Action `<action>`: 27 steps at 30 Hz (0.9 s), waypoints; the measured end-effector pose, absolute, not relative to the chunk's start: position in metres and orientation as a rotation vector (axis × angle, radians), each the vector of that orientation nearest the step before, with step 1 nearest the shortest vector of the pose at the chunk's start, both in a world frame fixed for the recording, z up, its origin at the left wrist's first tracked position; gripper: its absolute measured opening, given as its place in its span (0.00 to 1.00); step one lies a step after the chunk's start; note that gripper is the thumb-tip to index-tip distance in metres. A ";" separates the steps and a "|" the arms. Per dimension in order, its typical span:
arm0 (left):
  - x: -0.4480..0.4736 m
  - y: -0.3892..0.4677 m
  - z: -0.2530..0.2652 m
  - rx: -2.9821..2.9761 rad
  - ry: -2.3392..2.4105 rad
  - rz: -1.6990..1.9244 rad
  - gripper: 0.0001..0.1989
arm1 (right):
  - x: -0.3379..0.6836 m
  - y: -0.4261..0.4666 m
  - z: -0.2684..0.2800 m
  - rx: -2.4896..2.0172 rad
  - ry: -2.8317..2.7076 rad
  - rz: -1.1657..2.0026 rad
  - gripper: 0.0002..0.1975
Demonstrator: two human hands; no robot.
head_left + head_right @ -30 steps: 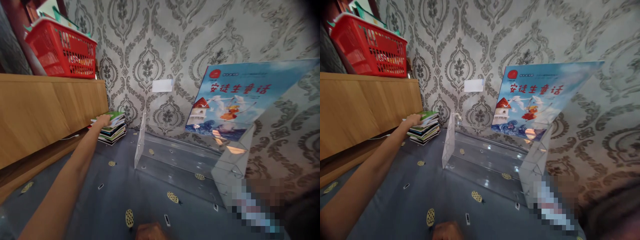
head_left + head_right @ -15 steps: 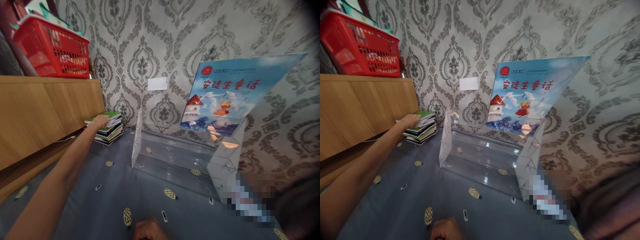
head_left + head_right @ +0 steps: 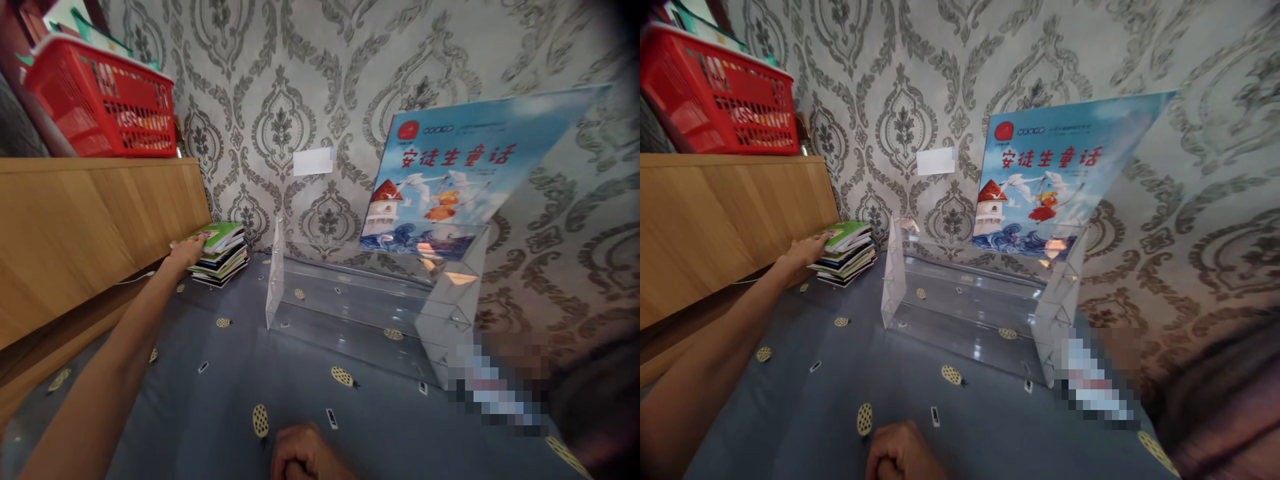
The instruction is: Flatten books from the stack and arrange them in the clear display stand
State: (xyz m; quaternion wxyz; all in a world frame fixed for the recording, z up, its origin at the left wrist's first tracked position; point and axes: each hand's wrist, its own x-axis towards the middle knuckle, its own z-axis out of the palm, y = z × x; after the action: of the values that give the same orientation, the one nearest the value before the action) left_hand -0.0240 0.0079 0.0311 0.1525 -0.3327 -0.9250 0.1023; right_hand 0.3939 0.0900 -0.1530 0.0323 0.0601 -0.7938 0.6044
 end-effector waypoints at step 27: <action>0.036 0.014 -0.034 -0.934 -2.447 0.221 0.35 | 0.402 0.085 -0.142 0.128 -2.423 1.772 0.10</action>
State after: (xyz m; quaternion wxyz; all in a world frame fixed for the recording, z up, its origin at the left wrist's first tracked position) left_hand 0.0362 0.0138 -0.0339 0.2537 -0.3438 -0.9004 0.0815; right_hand 0.4019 0.0847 -0.1417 0.0686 0.0425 -0.8046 0.5884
